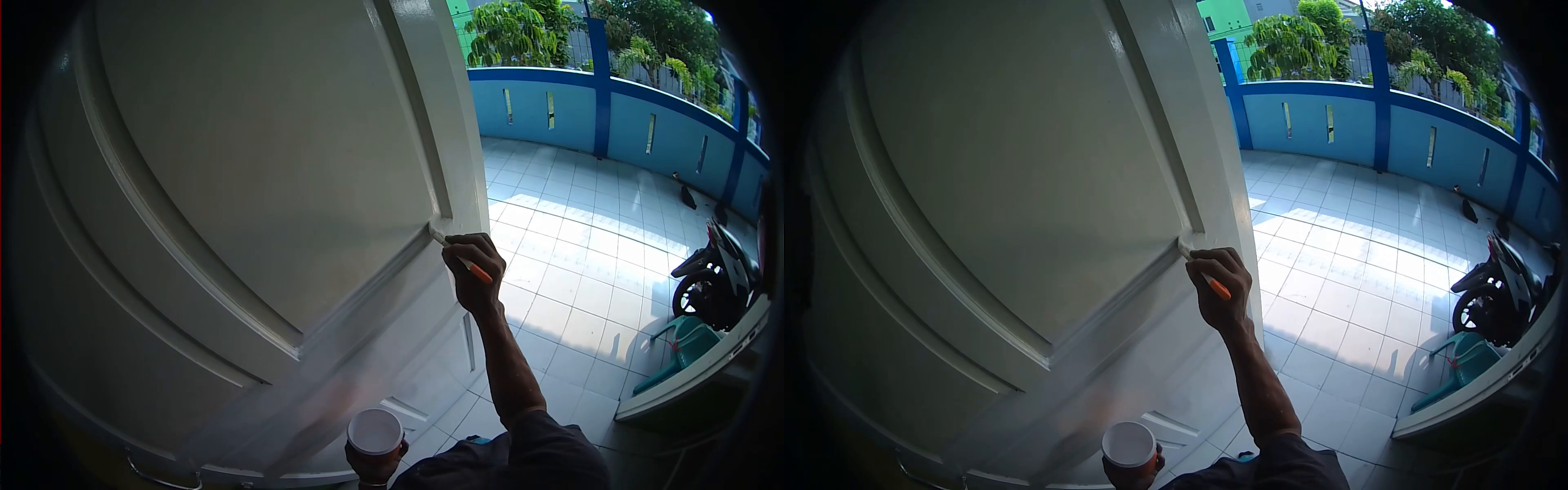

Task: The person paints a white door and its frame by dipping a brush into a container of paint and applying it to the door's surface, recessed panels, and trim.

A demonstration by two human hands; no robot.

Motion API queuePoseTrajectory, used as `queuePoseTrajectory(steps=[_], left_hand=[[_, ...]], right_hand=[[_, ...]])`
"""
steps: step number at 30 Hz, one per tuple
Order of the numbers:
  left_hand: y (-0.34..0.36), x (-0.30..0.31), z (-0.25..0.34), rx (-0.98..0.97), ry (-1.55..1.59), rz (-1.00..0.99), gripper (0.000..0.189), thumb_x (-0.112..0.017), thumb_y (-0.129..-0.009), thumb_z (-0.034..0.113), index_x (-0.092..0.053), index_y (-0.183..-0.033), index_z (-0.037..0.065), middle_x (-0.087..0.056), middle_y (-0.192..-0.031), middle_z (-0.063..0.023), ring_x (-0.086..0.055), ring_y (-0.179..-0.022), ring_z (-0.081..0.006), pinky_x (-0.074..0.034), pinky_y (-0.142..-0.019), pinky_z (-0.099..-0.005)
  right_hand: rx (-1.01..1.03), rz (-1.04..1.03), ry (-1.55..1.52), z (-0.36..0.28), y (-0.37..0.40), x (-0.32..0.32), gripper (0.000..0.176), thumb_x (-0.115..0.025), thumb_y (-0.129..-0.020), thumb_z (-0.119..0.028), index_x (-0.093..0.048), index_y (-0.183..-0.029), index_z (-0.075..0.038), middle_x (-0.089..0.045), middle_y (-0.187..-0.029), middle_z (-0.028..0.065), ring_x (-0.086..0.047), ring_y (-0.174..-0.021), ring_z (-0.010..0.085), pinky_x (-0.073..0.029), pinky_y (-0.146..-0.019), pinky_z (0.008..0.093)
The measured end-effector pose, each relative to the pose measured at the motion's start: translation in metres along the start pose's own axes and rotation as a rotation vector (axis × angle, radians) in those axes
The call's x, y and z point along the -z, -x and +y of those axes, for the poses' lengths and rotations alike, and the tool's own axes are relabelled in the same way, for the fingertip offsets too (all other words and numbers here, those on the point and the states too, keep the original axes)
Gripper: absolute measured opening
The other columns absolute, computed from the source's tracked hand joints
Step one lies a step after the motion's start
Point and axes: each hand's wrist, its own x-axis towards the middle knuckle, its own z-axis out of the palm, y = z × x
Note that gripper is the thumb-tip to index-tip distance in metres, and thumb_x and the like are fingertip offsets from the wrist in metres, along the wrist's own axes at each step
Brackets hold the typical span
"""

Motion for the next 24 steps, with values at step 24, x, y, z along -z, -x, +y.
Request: queuePoseTrajectory(steps=[24], left_hand=[[-0.002, -0.034, -0.02, 0.086, 0.131, -0.082, 0.077, -0.079, -0.077, 0.049, -0.052, -0.137, 0.008, -0.066, -0.124, -0.0093, -0.066, -0.112, -0.0284, -0.058, -0.088, -0.0453]], right_hand=[[0.0, -0.098, -0.151, -0.018, 0.047, 0.001, 0.014, -0.084, -0.082, -0.001, -0.075, -0.091, -0.006, -0.077, -0.097, 0.0106, -0.073, -0.092, 0.0269, -0.059, -0.075, 0.0373]])
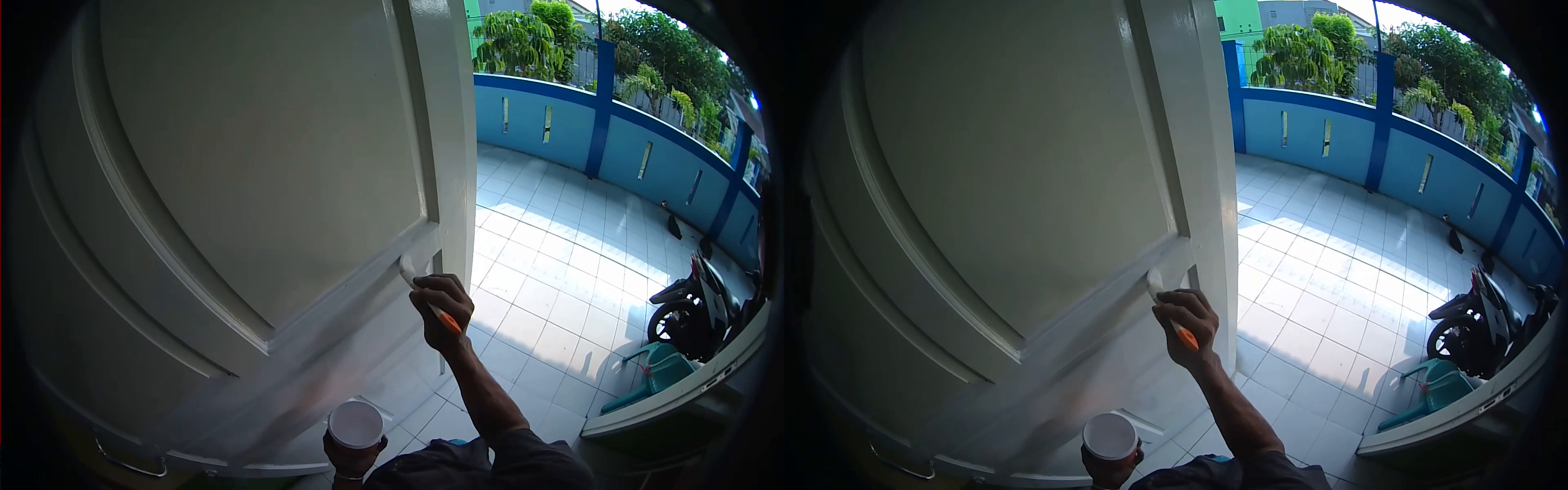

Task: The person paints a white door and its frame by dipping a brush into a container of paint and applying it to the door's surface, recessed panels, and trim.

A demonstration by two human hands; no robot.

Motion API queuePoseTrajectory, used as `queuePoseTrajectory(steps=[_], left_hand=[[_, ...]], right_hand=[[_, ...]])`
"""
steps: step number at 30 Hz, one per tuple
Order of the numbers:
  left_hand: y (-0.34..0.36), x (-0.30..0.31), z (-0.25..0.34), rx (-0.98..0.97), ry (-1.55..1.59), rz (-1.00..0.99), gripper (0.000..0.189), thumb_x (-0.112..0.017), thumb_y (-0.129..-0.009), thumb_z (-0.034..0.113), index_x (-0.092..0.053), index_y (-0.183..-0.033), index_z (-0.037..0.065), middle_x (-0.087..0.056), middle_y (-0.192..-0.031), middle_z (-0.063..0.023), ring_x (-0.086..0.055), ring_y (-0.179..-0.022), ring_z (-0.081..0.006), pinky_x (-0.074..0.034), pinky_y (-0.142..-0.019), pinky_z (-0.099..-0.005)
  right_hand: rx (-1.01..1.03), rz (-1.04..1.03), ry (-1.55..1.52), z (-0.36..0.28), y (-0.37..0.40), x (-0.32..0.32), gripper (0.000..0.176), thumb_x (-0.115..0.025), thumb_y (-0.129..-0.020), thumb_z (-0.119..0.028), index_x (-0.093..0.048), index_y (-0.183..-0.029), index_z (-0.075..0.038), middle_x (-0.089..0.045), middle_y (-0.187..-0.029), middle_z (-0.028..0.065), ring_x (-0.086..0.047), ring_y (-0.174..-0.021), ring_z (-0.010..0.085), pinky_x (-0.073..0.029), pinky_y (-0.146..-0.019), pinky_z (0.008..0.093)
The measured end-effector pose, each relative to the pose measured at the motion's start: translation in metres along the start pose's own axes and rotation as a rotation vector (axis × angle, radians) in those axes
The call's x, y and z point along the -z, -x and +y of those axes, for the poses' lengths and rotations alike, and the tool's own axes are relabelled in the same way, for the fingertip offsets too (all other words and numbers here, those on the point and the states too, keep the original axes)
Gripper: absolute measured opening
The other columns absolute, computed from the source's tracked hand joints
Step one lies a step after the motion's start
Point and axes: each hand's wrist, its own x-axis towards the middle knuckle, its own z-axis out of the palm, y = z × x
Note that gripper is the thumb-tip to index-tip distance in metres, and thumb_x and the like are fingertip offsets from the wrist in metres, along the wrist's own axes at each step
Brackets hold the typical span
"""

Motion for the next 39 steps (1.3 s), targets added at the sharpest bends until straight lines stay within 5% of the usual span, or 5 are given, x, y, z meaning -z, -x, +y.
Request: queuePoseTrajectory(steps=[7, 14, 24, 30, 39], left_hand=[[-0.006, -0.021, 0.087, 0.5, 1.321, -0.007, 0.076, -0.079, -0.078, 0.047, -0.051, -0.137, 0.007, -0.067, -0.122, -0.0096, -0.066, -0.114, -0.0278, -0.058, -0.091, -0.0435], [0.006, -0.022, 0.083, 0.632, 1.516, 0.069, 0.075, -0.084, -0.074, 0.048, -0.058, -0.133, 0.01, -0.069, -0.116, -0.0112, -0.069, -0.106, -0.0311, -0.057, -0.092, -0.0438], [0.008, -0.02, 0.049, -0.089, -0.45, 0.008, 0.061, -0.083, -0.077, 0.044, -0.064, -0.125, 0.011, -0.075, -0.108, -0.0037, -0.072, -0.101, -0.025, -0.053, -0.097, -0.0418], [0.001, -0.038, 0.083, 0.205, 0.37, -0.009, 0.056, -0.082, -0.081, 0.035, -0.06, -0.125, 0.008, -0.075, -0.107, -0.0025, -0.072, -0.1, -0.0206, -0.054, -0.096, -0.0397], [0.006, -0.044, 0.09, 0.009, 0.025, -0.062, 0.064, -0.078, -0.086, 0.026, -0.043, -0.134, 0.0, -0.067, -0.108, -0.0156, -0.069, -0.1, -0.029, -0.059, -0.087, -0.0431]], right_hand=[[-0.835, 0.17, -0.797, 0.04, -0.001, -0.001, 0.024, -0.081, -0.084, 0.0, -0.072, -0.106, 0.005, -0.074, -0.103, 0.0146, -0.073, -0.087, 0.0223, -0.063, -0.075, 0.0331], [-0.53, 0.715, -0.416, 0.102, -0.016, 0.016, 0.015, -0.076, -0.088, 0.003, -0.072, -0.103, 0.003, -0.074, -0.102, 0.0134, -0.072, -0.09, 0.0213, -0.062, -0.074, 0.0332], [-0.101, 0.045, -0.393, -0.015, 0.054, -0.021, 0.017, -0.085, -0.081, -0.005, -0.076, -0.096, -0.009, -0.075, -0.1, 0.0085, -0.073, -0.087, 0.0223, -0.06, -0.071, 0.0339], [-0.789, 0.42, -0.858, 0.08, 0.033, 0.004, 0.017, -0.08, -0.087, 0.002, -0.073, -0.102, 0.0, -0.073, -0.1, 0.0125, -0.072, -0.083, 0.0198, -0.063, -0.067, 0.0297], [-0.372, 0.658, -0.214, 0.108, 0.031, 0.01, 0.013, -0.071, -0.089, 0.009, -0.072, -0.099, 0.001, -0.072, -0.103, 0.0159, -0.071, -0.099, 0.0231, -0.061, -0.078, 0.0331]])
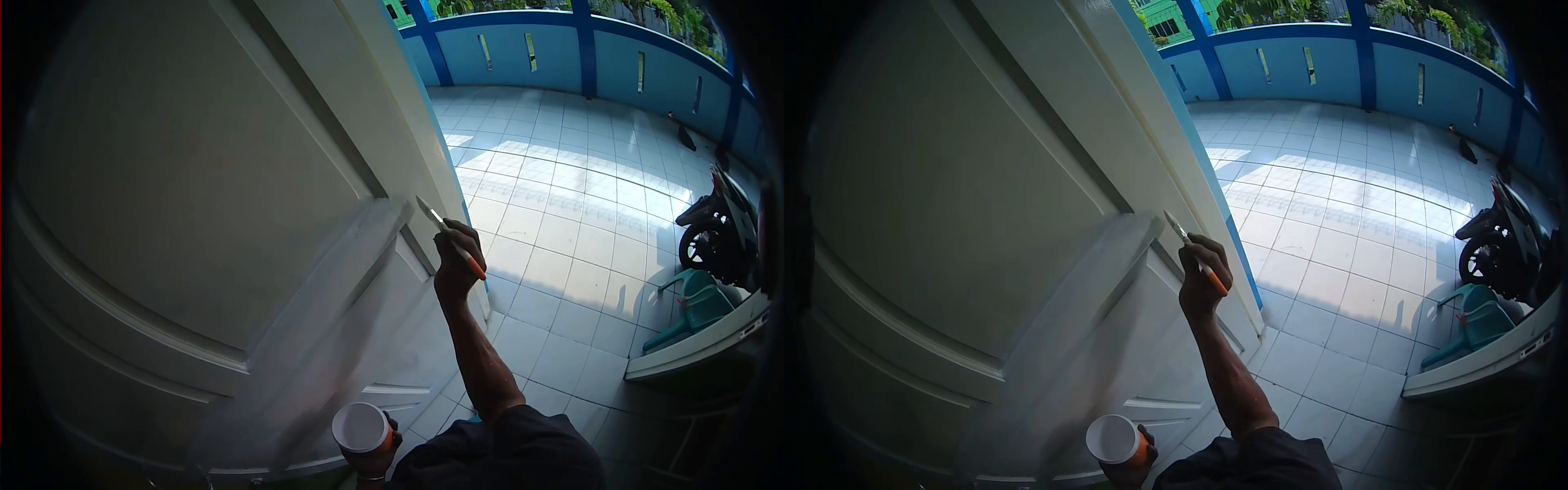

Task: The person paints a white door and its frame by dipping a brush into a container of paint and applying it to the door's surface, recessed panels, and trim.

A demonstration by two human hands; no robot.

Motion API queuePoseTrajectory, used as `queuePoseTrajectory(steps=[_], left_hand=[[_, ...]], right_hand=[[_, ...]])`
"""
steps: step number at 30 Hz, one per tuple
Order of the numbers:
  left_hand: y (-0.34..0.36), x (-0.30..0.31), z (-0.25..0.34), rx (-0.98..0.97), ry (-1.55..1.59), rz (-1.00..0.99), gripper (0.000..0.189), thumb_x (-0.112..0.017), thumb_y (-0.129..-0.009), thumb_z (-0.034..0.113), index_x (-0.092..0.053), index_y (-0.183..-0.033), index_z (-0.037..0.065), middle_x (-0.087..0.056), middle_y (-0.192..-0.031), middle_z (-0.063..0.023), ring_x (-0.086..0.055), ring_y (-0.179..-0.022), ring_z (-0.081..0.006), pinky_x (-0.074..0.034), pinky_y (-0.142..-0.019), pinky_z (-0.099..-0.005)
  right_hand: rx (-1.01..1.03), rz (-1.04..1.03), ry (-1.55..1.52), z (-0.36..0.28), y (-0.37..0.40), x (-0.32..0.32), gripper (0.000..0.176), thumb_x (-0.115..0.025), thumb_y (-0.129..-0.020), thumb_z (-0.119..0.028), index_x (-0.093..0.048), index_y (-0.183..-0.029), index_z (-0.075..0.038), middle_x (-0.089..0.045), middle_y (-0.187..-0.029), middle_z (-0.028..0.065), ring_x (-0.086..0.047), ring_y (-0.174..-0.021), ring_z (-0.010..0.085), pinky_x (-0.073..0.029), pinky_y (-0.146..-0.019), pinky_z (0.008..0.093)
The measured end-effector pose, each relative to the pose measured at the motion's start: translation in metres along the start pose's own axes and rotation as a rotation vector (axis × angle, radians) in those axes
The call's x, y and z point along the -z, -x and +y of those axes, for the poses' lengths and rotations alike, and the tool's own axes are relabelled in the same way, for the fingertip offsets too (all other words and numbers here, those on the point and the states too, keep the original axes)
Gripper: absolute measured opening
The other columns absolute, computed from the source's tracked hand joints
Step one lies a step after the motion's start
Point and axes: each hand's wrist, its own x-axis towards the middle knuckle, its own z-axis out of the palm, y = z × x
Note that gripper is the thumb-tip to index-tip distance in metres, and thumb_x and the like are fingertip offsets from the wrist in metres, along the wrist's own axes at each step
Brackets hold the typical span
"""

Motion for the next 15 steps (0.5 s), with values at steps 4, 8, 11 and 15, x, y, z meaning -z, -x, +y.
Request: queuePoseTrajectory(steps=[4, 8, 11, 15], left_hand=[[-0.004, 0.001, -0.009, 0.172, 0.404, -0.015, 0.064, -0.074, -0.09, 0.026, -0.041, -0.139, 0.002, -0.063, -0.118, -0.0176, -0.066, -0.109, -0.0307, -0.059, -0.09, -0.0462], [-0.007, -0.003, -0.022, 0.211, 0.61, -0.009, 0.062, -0.068, -0.095, 0.034, -0.041, -0.143, 0.004, -0.057, -0.128, -0.0201, -0.059, -0.12, -0.0337, -0.058, -0.092, -0.0503], [-0.007, 0.009, -0.046, 0.446, 1.251, 0.012, 0.059, -0.06, -0.099, 0.041, -0.043, -0.143, 0.005, -0.055, -0.131, -0.0203, -0.057, -0.12, -0.0358, -0.057, -0.092, -0.0521], [-0.004, 0.003, -0.032, 0.528, 1.333, 0.122, 0.057, -0.057, -0.1, 0.043, -0.045, -0.141, 0.005, -0.057, -0.129, -0.0209, -0.058, -0.117, -0.0371, -0.057, -0.091, -0.0527]], right_hand=[[0.208, -0.393, 0.122, -0.054, 0.075, -0.016, 0.019, -0.086, -0.078, -0.001, -0.075, -0.092, -0.007, -0.075, -0.1, 0.0101, -0.073, -0.096, 0.025, -0.062, -0.084, 0.0376], [0.147, -0.627, -0.086, -0.091, 0.137, -0.013, 0.019, -0.086, -0.08, -0.006, -0.078, -0.097, -0.009, -0.076, -0.1, 0.0098, -0.075, -0.093, 0.0225, -0.066, -0.079, 0.0344], [-0.04, -0.736, -0.318, -0.088, 0.126, -0.008, 0.015, -0.083, -0.083, -0.003, -0.075, -0.096, -0.006, -0.075, -0.099, 0.012, -0.076, -0.093, 0.0228, -0.065, -0.079, 0.0335], [-0.552, -0.547, -0.542, -0.053, 0.072, -0.002, 0.016, -0.076, -0.088, 0.006, -0.07, -0.103, 0.001, -0.07, -0.107, 0.0189, -0.074, -0.088, 0.0236, -0.067, -0.073, 0.0324]])
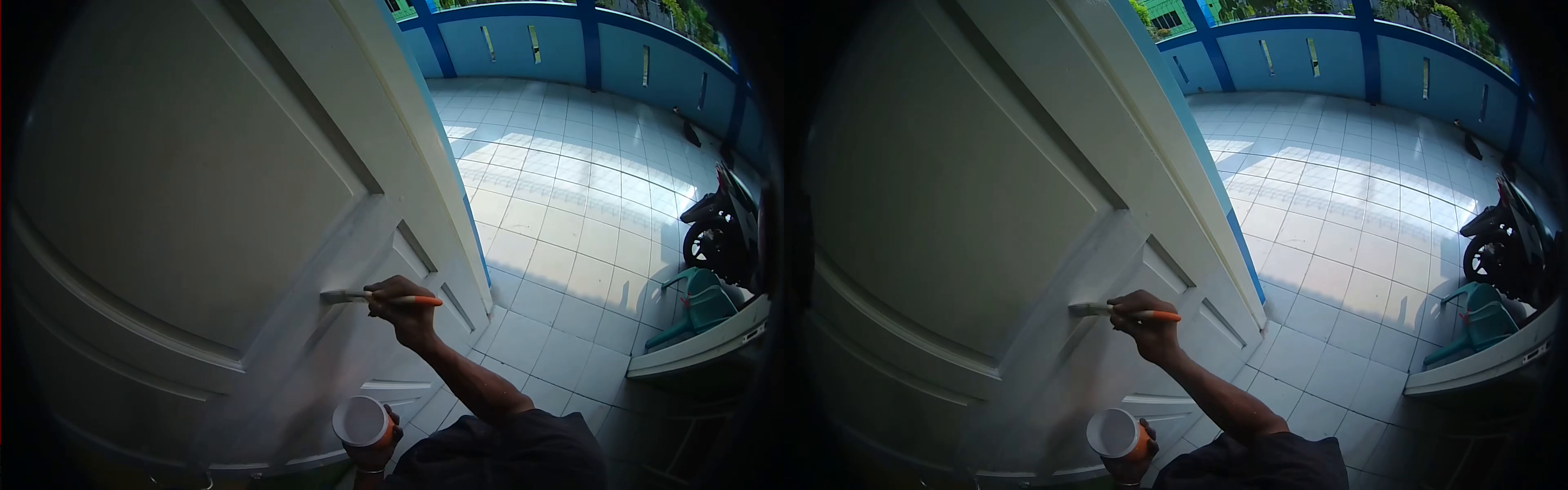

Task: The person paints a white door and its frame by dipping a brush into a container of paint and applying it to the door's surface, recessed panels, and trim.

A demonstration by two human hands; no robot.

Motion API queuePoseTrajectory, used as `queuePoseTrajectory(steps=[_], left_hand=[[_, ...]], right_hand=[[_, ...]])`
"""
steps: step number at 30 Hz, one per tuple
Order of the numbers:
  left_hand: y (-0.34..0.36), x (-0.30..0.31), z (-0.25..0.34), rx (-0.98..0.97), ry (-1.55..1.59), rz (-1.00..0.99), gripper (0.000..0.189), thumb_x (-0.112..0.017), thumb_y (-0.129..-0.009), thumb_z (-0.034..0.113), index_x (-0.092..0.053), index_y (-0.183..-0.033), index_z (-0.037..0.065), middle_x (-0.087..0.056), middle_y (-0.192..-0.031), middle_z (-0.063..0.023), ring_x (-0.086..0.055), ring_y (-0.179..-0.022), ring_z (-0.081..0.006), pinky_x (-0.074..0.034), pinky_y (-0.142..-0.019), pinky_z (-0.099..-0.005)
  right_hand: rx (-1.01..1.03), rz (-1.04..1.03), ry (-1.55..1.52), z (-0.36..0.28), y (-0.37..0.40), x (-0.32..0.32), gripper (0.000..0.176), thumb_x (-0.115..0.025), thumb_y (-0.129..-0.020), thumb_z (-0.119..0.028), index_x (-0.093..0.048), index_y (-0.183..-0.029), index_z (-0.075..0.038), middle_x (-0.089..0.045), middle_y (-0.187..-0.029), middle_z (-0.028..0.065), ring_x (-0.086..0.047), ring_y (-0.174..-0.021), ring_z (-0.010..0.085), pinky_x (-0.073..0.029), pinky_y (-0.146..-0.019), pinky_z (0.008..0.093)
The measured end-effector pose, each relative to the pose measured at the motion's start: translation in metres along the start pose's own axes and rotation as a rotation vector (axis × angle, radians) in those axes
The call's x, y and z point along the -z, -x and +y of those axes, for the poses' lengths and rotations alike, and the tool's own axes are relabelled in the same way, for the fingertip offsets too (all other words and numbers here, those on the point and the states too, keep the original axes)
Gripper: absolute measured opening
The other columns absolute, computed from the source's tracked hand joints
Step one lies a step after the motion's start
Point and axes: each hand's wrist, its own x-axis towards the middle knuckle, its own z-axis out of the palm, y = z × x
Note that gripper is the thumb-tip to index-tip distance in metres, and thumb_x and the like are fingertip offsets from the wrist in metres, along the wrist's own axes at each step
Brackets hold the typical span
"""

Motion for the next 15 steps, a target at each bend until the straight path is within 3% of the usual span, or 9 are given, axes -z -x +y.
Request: queuePoseTrajectory(steps=[2, 6, 7, 9, 10, 12, 14, 15], left_hand=[[0.0, 0.019, 0.006, -0.068, -0.183, -0.039, 0.058, -0.063, -0.098, 0.039, -0.045, -0.141, 0.005, -0.058, -0.127, -0.0208, -0.06, -0.116, -0.036, -0.058, -0.092, -0.0516], [0.016, 0.015, 0.005, -0.159, -0.316, -0.035, 0.06, -0.072, -0.093, 0.027, -0.045, -0.14, 0.004, -0.06, -0.125, -0.0204, -0.062, -0.114, -0.0342, -0.058, -0.093, -0.0491], [0.019, 0.02, 0.007, -0.162, -0.33, -0.023, 0.06, -0.074, -0.091, 0.024, -0.044, -0.14, 0.004, -0.061, -0.125, -0.0204, -0.063, -0.113, -0.0338, -0.058, -0.093, -0.0486], [0.028, 0.019, 0.01, -0.284, -0.724, -0.027, 0.061, -0.074, -0.091, 0.023, -0.044, -0.14, 0.004, -0.061, -0.125, -0.0206, -0.063, -0.114, -0.0338, -0.058, -0.094, -0.0486], [0.034, 0.008, 0.008, -0.403, -1.099, -0.051, 0.06, -0.073, -0.092, 0.024, -0.044, -0.141, 0.004, -0.06, -0.126, -0.0209, -0.062, -0.115, -0.0342, -0.058, -0.094, -0.0491], [0.037, 0.014, 0.014, -0.386, -1.084, -0.085, 0.059, -0.07, -0.095, 0.029, -0.044, -0.142, 0.005, -0.06, -0.127, -0.0214, -0.061, -0.118, -0.0351, -0.057, -0.095, -0.0502], [0.037, 0.04, 0.028, -0.114, -0.309, -0.078, 0.059, -0.066, -0.097, 0.036, -0.044, -0.143, 0.006, -0.059, -0.129, -0.0219, -0.059, -0.121, -0.0361, -0.056, -0.096, -0.0512], [0.041, 0.047, 0.03, -0.176, -0.465, -0.083, 0.06, -0.063, -0.098, 0.039, -0.044, -0.144, 0.006, -0.058, -0.13, -0.0219, -0.058, -0.122, -0.0366, -0.056, -0.097, -0.0523]], right_hand=[[0.025, 0.271, -0.031, 0.0, -0.031, 0.031, 0.014, -0.073, -0.09, 0.007, -0.07, -0.103, 0.002, -0.07, -0.109, 0.0171, -0.073, -0.089, 0.023, -0.067, -0.073, 0.0337], [0.417, 0.688, 0.399, -0.012, -0.061, 0.054, 0.009, -0.07, -0.092, 0.006, -0.07, -0.1, 0.002, -0.07, -0.108, 0.0155, -0.072, -0.087, 0.0211, -0.065, -0.071, 0.033], [0.444, 0.626, 0.402, -0.01, -0.057, 0.049, 0.008, -0.069, -0.092, 0.007, -0.07, -0.098, 0.002, -0.071, -0.107, 0.0158, -0.072, -0.088, 0.0211, -0.065, -0.071, 0.0332], [0.489, 0.402, 0.64, 0.0, -0.033, 0.017, 0.016, -0.075, -0.086, 0.009, -0.072, -0.098, -0.001, -0.072, -0.105, 0.0157, -0.074, -0.096, 0.0242, -0.064, -0.075, 0.0329], [0.602, 0.3, 0.784, 0.003, -0.017, -0.005, 0.016, -0.081, -0.082, 0.005, -0.074, -0.093, -0.004, -0.073, -0.104, 0.0135, -0.074, -0.098, 0.0258, -0.064, -0.08, 0.0351], [0.587, 0.146, 0.802, 0.018, 0.023, -0.051, 0.017, -0.087, -0.077, -0.002, -0.075, -0.088, -0.007, -0.076, -0.101, 0.0098, -0.074, -0.101, 0.0252, -0.064, -0.086, 0.0372], [0.517, 0.007, 0.783, 0.015, 0.06, -0.091, 0.018, -0.087, -0.076, -0.004, -0.076, -0.089, -0.009, -0.076, -0.099, 0.008, -0.075, -0.099, 0.0242, -0.065, -0.082, 0.0361], [0.499, -0.047, 0.735, 0.019, 0.075, -0.1, 0.02, -0.087, -0.076, -0.005, -0.076, -0.092, -0.01, -0.076, -0.101, 0.0072, -0.075, -0.099, 0.024, -0.065, -0.08, 0.0352]])
